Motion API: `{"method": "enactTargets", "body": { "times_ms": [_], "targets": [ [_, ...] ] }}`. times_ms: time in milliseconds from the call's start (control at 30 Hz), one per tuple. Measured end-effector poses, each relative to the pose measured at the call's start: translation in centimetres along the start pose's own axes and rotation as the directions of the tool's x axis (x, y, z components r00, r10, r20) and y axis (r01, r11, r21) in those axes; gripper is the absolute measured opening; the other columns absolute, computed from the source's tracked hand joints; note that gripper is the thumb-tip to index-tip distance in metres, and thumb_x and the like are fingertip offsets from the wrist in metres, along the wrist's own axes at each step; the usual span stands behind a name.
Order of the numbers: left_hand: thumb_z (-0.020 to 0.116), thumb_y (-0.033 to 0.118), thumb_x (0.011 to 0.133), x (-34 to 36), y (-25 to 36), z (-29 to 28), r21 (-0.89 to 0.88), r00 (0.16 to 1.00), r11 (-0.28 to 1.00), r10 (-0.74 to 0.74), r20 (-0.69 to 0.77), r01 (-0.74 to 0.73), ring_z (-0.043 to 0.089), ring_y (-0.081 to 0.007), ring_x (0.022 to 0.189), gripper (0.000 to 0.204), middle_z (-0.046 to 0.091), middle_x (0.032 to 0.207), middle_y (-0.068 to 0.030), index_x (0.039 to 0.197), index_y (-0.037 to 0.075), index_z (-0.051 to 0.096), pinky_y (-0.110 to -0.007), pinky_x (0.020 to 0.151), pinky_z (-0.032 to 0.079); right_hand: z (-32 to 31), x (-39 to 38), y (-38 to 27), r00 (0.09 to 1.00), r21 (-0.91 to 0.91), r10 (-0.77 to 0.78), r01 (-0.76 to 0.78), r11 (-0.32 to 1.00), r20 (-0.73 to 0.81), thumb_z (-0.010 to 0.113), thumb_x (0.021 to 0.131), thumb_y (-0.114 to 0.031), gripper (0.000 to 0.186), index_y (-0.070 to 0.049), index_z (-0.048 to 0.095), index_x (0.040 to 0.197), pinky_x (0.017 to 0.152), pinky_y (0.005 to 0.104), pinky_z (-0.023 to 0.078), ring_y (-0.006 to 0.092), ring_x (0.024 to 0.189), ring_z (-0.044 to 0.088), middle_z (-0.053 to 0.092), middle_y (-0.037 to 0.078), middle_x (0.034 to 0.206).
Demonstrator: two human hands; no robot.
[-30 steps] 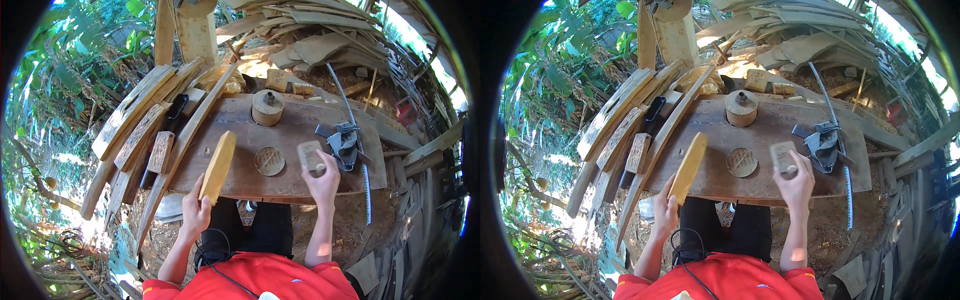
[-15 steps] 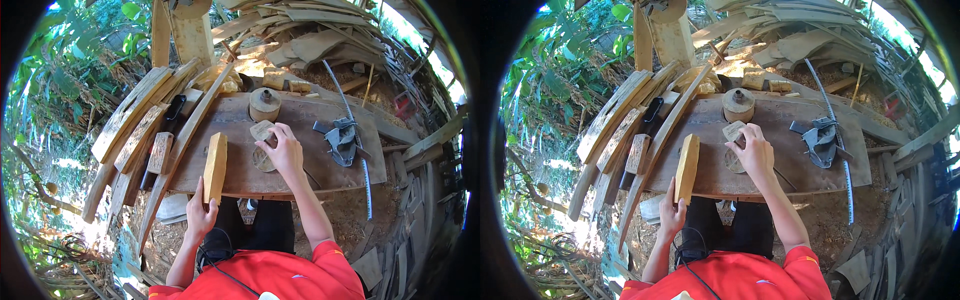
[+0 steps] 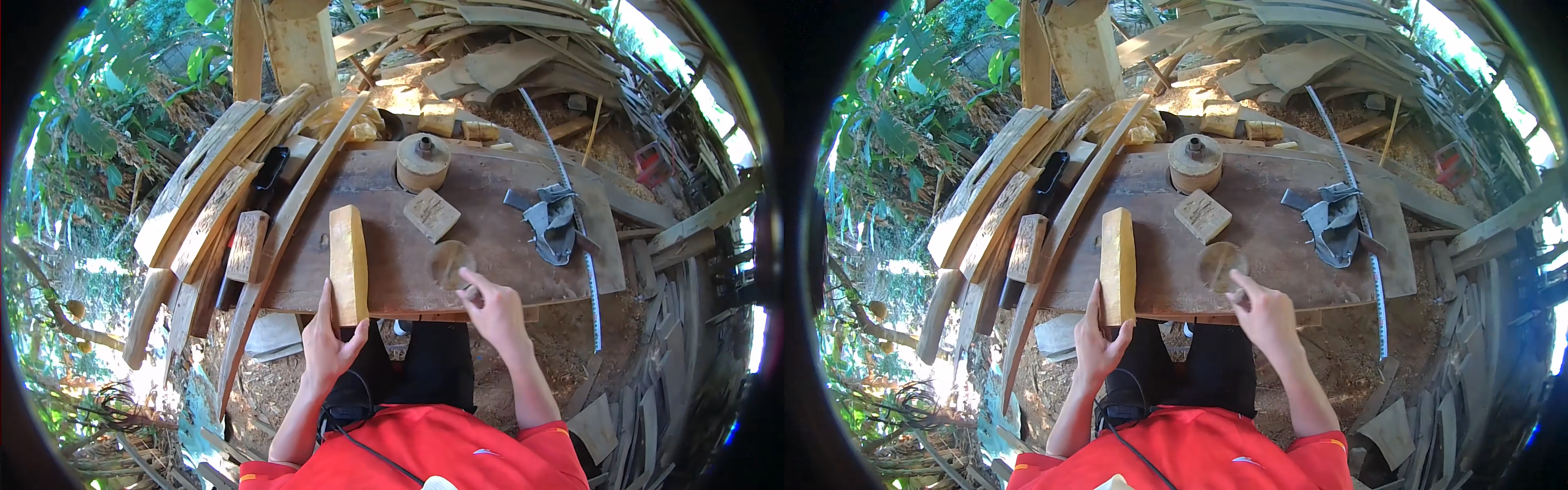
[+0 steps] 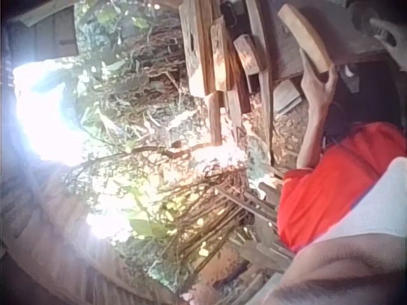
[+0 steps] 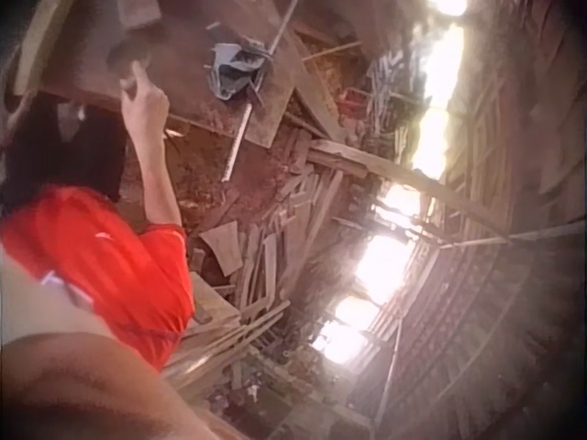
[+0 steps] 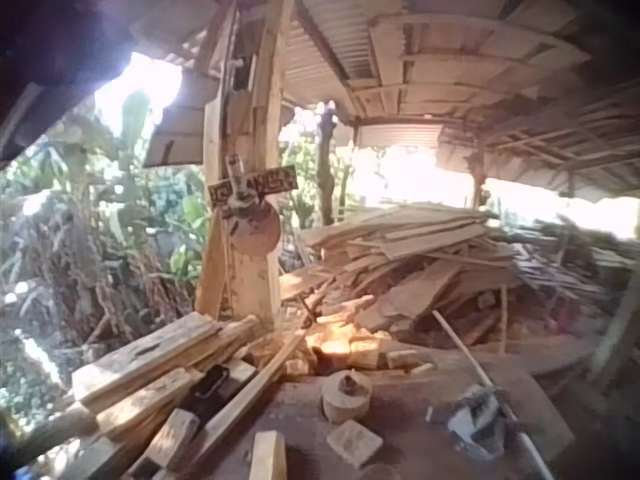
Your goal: The person smooths a small round wooden piece with sandpaper, then uses a chisel and a wooden mallet to carve a rectangular block of wood on a workbench. The person repeatedly strikes the chisel to remove wood shavings.
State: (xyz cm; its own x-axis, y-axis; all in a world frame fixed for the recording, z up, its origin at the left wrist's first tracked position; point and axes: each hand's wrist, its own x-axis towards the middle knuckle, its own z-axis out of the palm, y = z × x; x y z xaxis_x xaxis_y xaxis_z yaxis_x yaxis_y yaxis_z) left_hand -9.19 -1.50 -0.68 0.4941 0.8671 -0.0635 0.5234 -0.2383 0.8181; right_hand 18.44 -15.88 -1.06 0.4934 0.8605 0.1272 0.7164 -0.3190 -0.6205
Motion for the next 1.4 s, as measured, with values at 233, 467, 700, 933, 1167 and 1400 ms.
{"method": "enactTargets", "body": {
  "times_ms": [233,467,700,933,1167,1400],
  "targets": [
    [0.084,0.028,0.084,0.1,-1.0,1.2,0.097,0.954,0.961,0.271,-0.127,-0.260,0.075,-0.0410,0.110,0.095,0.072,0.121,-0.0292,0.160,-0.004,0.037,-0.044,0.093,0.059,-4.8,-0.1,3.6,0.947,-0.128,0.156,-0.198,0.972,-0.282,0.079,0.094,-0.013,0.034,-0.005,0.073,0.127,0.067,0.0399,0.057,0.0303,0.073,0.075,0.076,0.019,0.085],
    [0.091,0.045,0.079,-0.1,0.4,1.9,0.280,0.972,0.945,0.207,-0.114,-0.168,0.068,-0.0339,0.093,0.108,0.065,0.112,-0.0199,0.160,-0.002,0.039,-0.045,0.078,0.057,-6.4,-1.0,-6.2,0.813,0.163,-0.134,0.270,0.949,-0.567,0.081,0.090,-0.005,0.016,-0.002,0.076,0.105,0.063,0.0261,0.052,0.0134,0.065,0.065,0.070,0.004,0.079],
    [0.088,0.030,0.075,-0.6,5.0,0.6,0.112,0.701,0.698,0.713,-0.023,-0.707,0.058,-0.0370,0.119,0.086,0.060,0.127,-0.0154,0.151,0.006,0.057,-0.048,0.103,0.047,0.8,-1.2,-13.0,0.742,0.688,-0.641,0.570,0.449,-0.196,0.075,0.096,-0.043,0.047,-0.004,0.065,0.120,0.092,0.0441,0.048,0.0328,0.103,0.061,0.062,0.015,0.108],
    [0.067,0.007,0.102,-1.8,1.7,1.9,-0.324,0.698,0.629,0.543,-0.467,-0.707,0.064,-0.0257,0.088,0.019,0.063,0.098,-0.0130,0.115,0.006,0.054,-0.041,0.087,0.057,4.2,0.7,-13.2,0.853,0.469,-0.469,0.519,0.715,-0.229,0.065,0.101,-0.053,0.066,-0.002,0.059,0.142,0.107,0.0525,0.042,0.0397,0.123,0.056,0.058,0.023,0.136],
    [0.059,0.011,0.103,-3.0,3.6,0.4,-0.360,0.547,0.469,0.360,-0.756,-0.806,0.047,-0.0147,0.066,0.016,0.049,0.081,-0.0060,0.111,0.007,0.045,-0.028,0.058,0.040,10.8,2.3,-13.1,0.953,-0.026,-0.278,0.277,0.960,-0.123,0.075,0.089,-0.062,0.098,-0.009,0.041,0.163,0.122,0.0661,0.028,0.0600,0.150,0.030,0.026,0.037,0.165],
    [0.065,0.012,0.097,-4.5,1.8,-1.0,-0.368,0.546,0.443,0.389,-0.742,-0.817,0.041,-0.0100,0.057,0.019,0.046,0.072,-0.0021,0.104,0.006,0.048,-0.024,0.051,0.030,9.6,2.5,-10.0,0.946,0.053,-0.306,0.302,0.952,0.108,0.079,0.087,-0.055,0.094,-0.010,0.043,0.161,0.126,0.0665,0.019,0.0583,0.155,0.023,0.020,0.037,0.168]
  ]
}}
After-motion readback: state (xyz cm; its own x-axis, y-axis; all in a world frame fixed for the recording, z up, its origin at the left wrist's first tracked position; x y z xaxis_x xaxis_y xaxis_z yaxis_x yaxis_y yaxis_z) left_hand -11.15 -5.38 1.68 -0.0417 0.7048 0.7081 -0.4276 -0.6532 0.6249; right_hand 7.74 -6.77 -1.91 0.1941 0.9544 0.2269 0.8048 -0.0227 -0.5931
